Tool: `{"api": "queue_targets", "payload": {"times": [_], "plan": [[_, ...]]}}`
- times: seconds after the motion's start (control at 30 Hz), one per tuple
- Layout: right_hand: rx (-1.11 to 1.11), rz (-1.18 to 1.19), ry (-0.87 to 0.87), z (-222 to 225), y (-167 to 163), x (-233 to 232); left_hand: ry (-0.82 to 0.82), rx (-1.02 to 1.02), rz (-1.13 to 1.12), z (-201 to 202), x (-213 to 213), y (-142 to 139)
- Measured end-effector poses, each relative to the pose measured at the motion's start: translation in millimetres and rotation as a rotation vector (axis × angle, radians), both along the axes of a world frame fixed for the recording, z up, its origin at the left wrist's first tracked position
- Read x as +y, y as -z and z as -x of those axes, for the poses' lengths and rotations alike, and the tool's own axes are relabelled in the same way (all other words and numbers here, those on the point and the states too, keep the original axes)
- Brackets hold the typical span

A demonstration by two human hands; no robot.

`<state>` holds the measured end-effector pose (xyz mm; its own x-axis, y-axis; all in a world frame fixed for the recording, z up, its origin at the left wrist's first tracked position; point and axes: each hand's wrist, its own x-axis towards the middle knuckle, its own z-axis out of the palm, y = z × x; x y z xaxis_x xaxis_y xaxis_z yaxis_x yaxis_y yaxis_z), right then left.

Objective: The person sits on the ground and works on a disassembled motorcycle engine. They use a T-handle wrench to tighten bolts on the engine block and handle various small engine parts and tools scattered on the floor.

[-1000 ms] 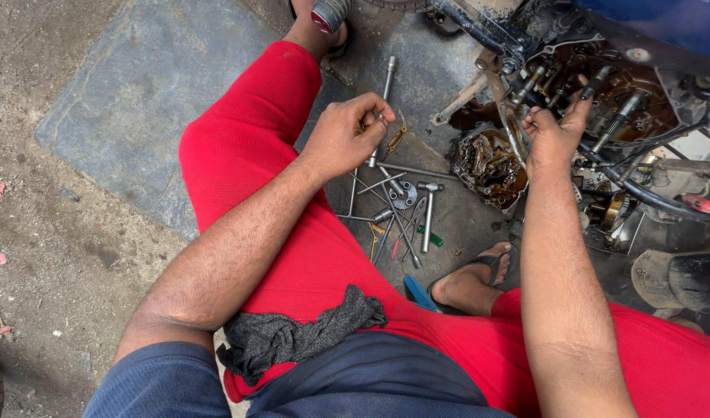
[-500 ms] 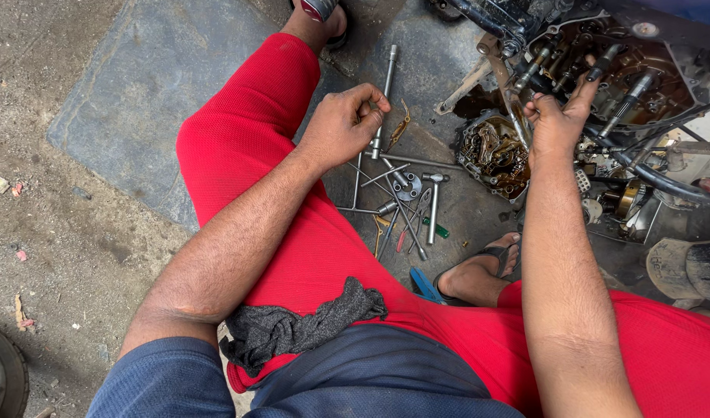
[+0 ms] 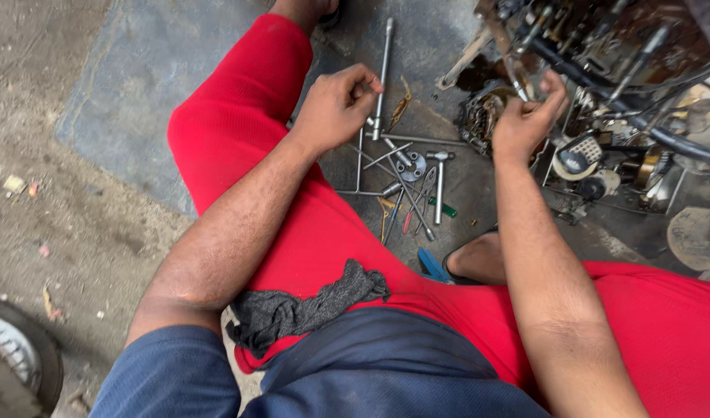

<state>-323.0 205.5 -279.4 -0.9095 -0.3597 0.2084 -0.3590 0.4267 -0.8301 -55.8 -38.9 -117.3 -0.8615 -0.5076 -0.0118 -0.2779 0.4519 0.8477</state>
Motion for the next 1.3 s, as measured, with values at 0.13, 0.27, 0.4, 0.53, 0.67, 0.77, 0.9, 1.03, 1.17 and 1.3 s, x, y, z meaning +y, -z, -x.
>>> {"api": "queue_targets", "payload": {"times": [0.13, 0.27, 0.4, 0.53, 0.67, 0.77, 0.9, 1.03, 1.17, 1.3], "plan": [[-0.143, -0.27, -0.205, -78.5, 45.9, 30.8, 0.024, 0.007, -0.039, -3.8, 5.5, -0.9], [-0.255, -1.027, -0.916, -130.5, 68.0, 53.0, 0.004, 0.047, -0.07, -6.7, 4.7, 1.4], [-0.43, -1.363, -0.788, -144.0, 76.0, 56.6, 0.002, 0.103, -0.108, -9.3, 3.7, 5.8], [-0.485, -1.316, -0.508, -127.4, 80.2, 62.0, -0.032, 0.15, -0.088, -2.1, 1.0, 8.2], [-0.48, -1.284, -0.647, -114.7, 84.3, 63.1, -0.055, -0.01, -0.051, 3.2, -3.2, 5.4], [-0.84, -1.118, -0.273, -109.0, 78.3, 68.1, -0.03, -0.053, -0.07, -4.6, -0.4, -0.8], [-0.66, -0.957, -0.219, -86.5, 54.9, 112.1, 0.056, 0.025, -0.048, -13.5, 5.8, -12.8], [-0.41, -0.795, -0.278, -49.3, 26.3, 168.7, 0.099, -0.063, -0.068, -5.5, 9.1, -23.0], [-0.59, -0.3, -0.124, -24.1, 27.8, 167.7, 0.099, -0.055, -0.078, 2.5, 12.8, -24.1], [-0.782, -0.227, 0.251, 21.3, 18.7, 124.0, 0.103, -0.027, -0.033, 3.8, 16.2, -16.7]]}}
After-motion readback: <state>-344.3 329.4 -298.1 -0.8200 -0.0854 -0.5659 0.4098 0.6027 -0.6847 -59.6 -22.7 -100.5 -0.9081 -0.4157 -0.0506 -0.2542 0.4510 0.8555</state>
